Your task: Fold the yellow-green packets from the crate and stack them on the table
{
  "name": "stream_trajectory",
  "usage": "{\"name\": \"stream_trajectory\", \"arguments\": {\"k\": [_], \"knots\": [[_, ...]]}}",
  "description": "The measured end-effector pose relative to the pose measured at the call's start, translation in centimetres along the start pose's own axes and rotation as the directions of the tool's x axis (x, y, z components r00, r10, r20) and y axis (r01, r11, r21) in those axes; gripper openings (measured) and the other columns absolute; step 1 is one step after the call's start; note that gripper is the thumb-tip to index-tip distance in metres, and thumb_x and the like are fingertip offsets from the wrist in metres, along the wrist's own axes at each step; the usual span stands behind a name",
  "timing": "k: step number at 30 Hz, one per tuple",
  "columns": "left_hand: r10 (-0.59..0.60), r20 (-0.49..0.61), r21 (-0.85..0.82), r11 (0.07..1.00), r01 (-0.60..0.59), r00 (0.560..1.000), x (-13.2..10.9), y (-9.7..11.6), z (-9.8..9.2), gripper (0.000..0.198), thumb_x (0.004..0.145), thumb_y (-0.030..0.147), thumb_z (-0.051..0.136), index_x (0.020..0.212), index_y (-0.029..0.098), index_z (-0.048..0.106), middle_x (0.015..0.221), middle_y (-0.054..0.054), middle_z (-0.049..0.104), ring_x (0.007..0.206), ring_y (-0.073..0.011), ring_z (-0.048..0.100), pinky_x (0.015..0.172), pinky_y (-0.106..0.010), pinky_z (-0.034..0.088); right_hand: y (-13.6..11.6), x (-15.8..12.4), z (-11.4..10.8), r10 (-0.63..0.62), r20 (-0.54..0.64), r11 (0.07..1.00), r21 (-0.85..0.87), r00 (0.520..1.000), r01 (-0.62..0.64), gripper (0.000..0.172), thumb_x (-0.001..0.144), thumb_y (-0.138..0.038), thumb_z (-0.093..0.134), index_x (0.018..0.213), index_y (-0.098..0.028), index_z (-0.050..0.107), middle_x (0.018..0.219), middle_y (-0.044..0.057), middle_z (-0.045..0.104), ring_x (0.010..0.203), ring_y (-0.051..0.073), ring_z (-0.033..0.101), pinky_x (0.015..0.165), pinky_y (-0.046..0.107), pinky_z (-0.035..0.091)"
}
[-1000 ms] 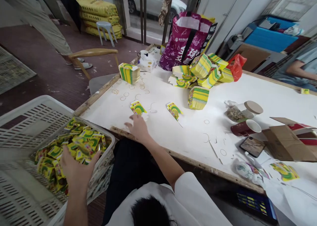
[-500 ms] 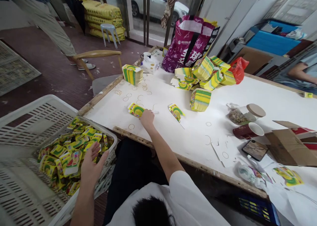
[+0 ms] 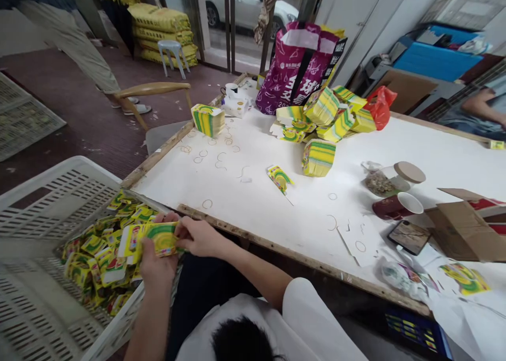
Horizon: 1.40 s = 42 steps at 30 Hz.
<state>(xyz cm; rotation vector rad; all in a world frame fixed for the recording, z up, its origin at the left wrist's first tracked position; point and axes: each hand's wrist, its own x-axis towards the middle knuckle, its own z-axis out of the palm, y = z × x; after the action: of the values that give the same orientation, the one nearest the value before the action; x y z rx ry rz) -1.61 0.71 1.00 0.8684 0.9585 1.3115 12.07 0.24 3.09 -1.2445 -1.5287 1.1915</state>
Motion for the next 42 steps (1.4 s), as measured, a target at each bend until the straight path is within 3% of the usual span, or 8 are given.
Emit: {"name": "stream_trajectory", "arguments": {"k": [7, 12, 17, 22, 28, 33, 37, 42], "knots": [[0.104, -0.134, -0.044, 0.993, -0.110, 0.986, -0.7, 1.4, 2.9, 0.035, 0.090, 0.054, 0.038, 0.096, 0.025, 0.057, 0.080, -0.001, 0.052, 0.083, -0.0196, 0.058, 0.090, -0.038, 0.053, 0.3, -1.6, 2.0, -0.101, 0.078, 0.826, 0.562, 0.992, 0.040, 0.058, 0.064, -0.058, 0.083, 0.092, -0.020, 0.049, 0.091, -0.001, 0.054, 0.079, 0.011, 0.052, 0.071, 0.024, 0.043], [0.058, -0.156, 0.241, 0.970, -0.019, 0.986, -0.2, 0.5, 4.7, 0.057, 0.087, 0.074, 0.025, 0.095, 0.026, 0.054, 0.074, 0.000, 0.046, 0.072, -0.0197, 0.052, 0.075, -0.037, 0.052, 0.8, -2.3, -0.2, 0.024, 0.056, 0.928, 0.369, 0.998, -0.043, 0.066, 0.061, -0.052, 0.088, 0.108, -0.021, 0.054, 0.080, -0.006, 0.050, 0.068, 0.010, 0.046, 0.061, 0.022, 0.038], [0.061, -0.002, 0.395, 0.917, -0.056, 0.998, 0.1, 0.6, 6.7, 0.092, 0.076, 0.091, 0.010, 0.108, 0.023, 0.064, 0.095, -0.009, 0.066, 0.098, -0.0280, 0.063, 0.082, -0.040, 0.056, 1.0, -3.1, -2.9, 0.045, -0.078, 0.960, 0.281, 0.996, -0.021, 0.048, 0.073, -0.044, 0.082, 0.107, -0.020, 0.058, 0.077, -0.005, 0.053, 0.067, 0.010, 0.047, 0.060, 0.022, 0.039], [0.154, -0.119, 0.251, 0.961, -0.120, 0.981, -0.7, 0.1, 8.3, 0.050, 0.086, 0.058, 0.060, 0.120, 0.022, 0.063, 0.115, -0.008, 0.069, 0.107, -0.0264, 0.065, 0.095, -0.042, 0.055, 1.4, -3.1, -4.7, 0.103, -0.212, 0.964, 0.262, 0.972, -0.045, 0.017, 0.084, -0.030, 0.071, 0.090, -0.018, 0.062, 0.071, -0.005, 0.053, 0.063, 0.010, 0.044, 0.058, 0.021, 0.036], [0.186, -0.118, 0.351, 0.927, -0.134, 0.975, -0.6, 0.5, 8.3, 0.042, 0.084, 0.048, 0.065, 0.114, 0.019, 0.065, 0.117, -0.010, 0.069, 0.108, -0.0281, 0.066, 0.101, -0.048, 0.053, 1.6, -3.0, -7.1, 0.071, -0.273, 0.983, 0.182, 0.959, -0.021, 0.011, 0.088, -0.028, 0.066, 0.089, -0.018, 0.070, 0.077, -0.001, 0.064, 0.070, 0.013, 0.054, 0.065, 0.024, 0.044], [0.247, 0.190, 0.443, 0.842, -0.308, 0.950, 1.2, 4.0, 4.5, 0.080, 0.067, 0.064, 0.074, 0.136, 0.028, 0.055, 0.138, -0.010, 0.060, 0.130, -0.0360, 0.053, 0.116, -0.057, 0.034, 0.4, -3.8, -10.2, -0.237, -0.117, 0.883, -0.440, 0.964, 0.163, 0.020, 0.094, -0.020, 0.058, 0.105, -0.025, 0.074, 0.099, 0.007, 0.073, 0.092, 0.019, 0.059, 0.090, 0.034, 0.045], [-0.072, 0.449, 0.761, 0.553, -0.339, 0.891, 2.0, 4.2, 3.2, 0.102, 0.053, 0.063, 0.084, 0.141, 0.026, 0.048, 0.141, -0.014, 0.056, 0.126, -0.0414, 0.055, 0.108, -0.060, 0.042, -1.0, -4.5, -10.0, -0.316, 0.196, 0.715, -0.593, 0.928, 0.369, 0.033, 0.091, -0.008, 0.055, 0.110, -0.029, 0.072, 0.113, 0.004, 0.071, 0.104, 0.021, 0.057, 0.096, 0.035, 0.042], [-0.146, 0.368, 0.865, 0.417, -0.281, 0.918, -0.2, 2.6, 5.3, 0.069, 0.070, 0.059, 0.072, 0.124, 0.019, 0.054, 0.104, -0.009, 0.070, 0.098, -0.0316, 0.068, 0.082, -0.042, 0.057, -1.7, -5.5, -7.7, -0.298, -0.394, 0.924, -0.349, 0.870, 0.158, 0.054, 0.092, -0.033, 0.064, 0.142, -0.024, 0.048, 0.149, 0.012, 0.046, 0.137, 0.026, 0.040, 0.117, 0.044, 0.029]]}}
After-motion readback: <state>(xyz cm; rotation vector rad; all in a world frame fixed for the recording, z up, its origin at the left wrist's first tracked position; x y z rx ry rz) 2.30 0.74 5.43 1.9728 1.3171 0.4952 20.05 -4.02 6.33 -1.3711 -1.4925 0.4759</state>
